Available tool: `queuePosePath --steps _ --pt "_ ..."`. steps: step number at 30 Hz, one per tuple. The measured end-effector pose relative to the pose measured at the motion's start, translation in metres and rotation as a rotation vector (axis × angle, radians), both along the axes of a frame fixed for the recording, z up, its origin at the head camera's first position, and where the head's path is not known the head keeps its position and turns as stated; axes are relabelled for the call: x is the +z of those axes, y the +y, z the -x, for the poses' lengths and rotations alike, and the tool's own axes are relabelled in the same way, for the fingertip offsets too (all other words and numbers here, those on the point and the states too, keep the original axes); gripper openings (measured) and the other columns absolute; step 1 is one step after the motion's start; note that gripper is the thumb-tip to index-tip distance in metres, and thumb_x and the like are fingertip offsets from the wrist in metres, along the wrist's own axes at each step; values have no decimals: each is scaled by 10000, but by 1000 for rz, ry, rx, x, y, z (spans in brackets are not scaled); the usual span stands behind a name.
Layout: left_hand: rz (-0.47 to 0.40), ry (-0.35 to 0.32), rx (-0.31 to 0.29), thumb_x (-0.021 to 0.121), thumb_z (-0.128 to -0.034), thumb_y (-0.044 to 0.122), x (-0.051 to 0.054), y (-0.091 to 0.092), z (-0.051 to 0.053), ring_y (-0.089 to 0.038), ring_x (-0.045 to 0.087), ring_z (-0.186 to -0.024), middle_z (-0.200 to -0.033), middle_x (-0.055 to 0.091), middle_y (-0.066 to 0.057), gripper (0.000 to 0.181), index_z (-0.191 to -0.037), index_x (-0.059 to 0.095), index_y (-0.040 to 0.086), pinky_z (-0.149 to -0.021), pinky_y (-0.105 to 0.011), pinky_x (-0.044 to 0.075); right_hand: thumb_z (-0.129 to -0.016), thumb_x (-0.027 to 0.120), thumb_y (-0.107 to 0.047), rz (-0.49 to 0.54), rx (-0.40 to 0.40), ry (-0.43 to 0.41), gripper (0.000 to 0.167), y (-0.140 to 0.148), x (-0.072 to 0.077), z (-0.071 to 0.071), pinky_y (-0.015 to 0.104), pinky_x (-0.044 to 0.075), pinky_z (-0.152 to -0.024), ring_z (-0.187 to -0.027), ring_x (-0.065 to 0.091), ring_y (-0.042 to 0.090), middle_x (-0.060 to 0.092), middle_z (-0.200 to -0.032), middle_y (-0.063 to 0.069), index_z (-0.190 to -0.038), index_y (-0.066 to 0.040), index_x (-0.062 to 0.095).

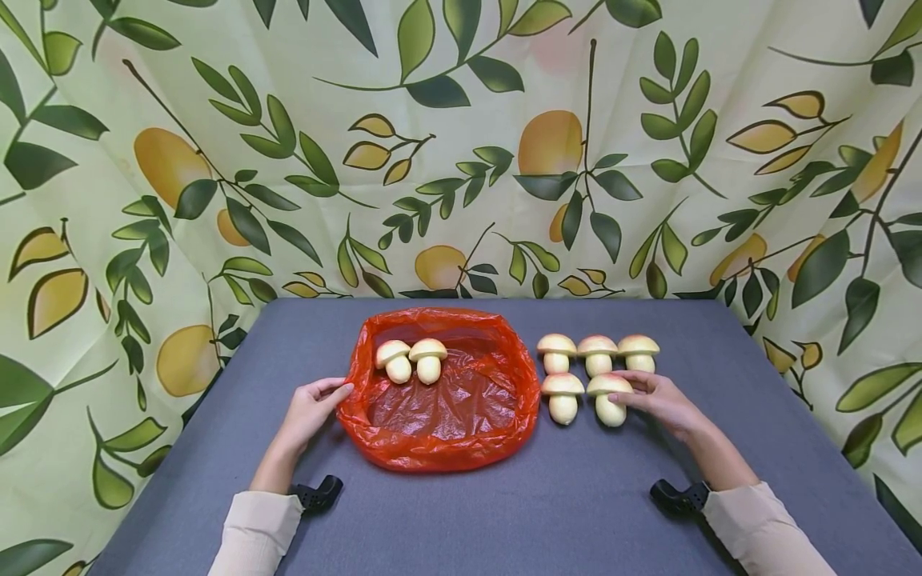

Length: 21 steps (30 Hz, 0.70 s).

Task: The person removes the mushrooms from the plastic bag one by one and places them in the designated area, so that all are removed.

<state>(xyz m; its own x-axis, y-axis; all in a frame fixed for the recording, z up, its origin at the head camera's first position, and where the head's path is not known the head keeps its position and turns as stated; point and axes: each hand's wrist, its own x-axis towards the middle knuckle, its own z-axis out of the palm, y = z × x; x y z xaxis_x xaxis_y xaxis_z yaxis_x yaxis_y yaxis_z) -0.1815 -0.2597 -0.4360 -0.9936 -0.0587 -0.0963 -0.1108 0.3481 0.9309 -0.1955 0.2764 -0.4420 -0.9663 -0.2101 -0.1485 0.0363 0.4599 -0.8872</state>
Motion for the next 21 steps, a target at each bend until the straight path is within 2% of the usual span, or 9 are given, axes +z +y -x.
queuePosePath --steps 3,6,12,21 --pt "6 1 3 620 -941 197 1 1 0 64 577 -681 -804 692 180 418 -1233 586 -100 -663 -145 485 -894 675 -232 -24 -10 -3 625 -1 -1 0 96 432 -811 -935 505 -191 586 -1316 201 -1367 101 440" --pt "8 5 3 622 -940 193 1 1 -1 67 577 -688 -820 698 171 414 -1230 589 -100 -668 -144 485 -888 682 -252 -46 -20 -10 648 -2 -1 0 102 434 -810 -927 485 -202 532 -1359 277 -1373 101 433" --pt "0 5 -1 619 -941 189 0 0 0 71 575 -687 -793 683 203 414 -1229 586 -107 -668 -142 484 -879 695 -257 -75 -34 -14 662 -4 0 -2 110 439 -804 -919 464 -202 518 -1366 295 -1371 99 431" --pt "-9 15 2 625 -937 189 0 1 -1 76 582 -697 -774 670 231 419 -1225 585 -113 -675 -139 486 -847 733 -250 -128 -55 20 626 -11 2 -4 145 455 -766 -880 517 -143 588 -1275 269 -1308 92 485"
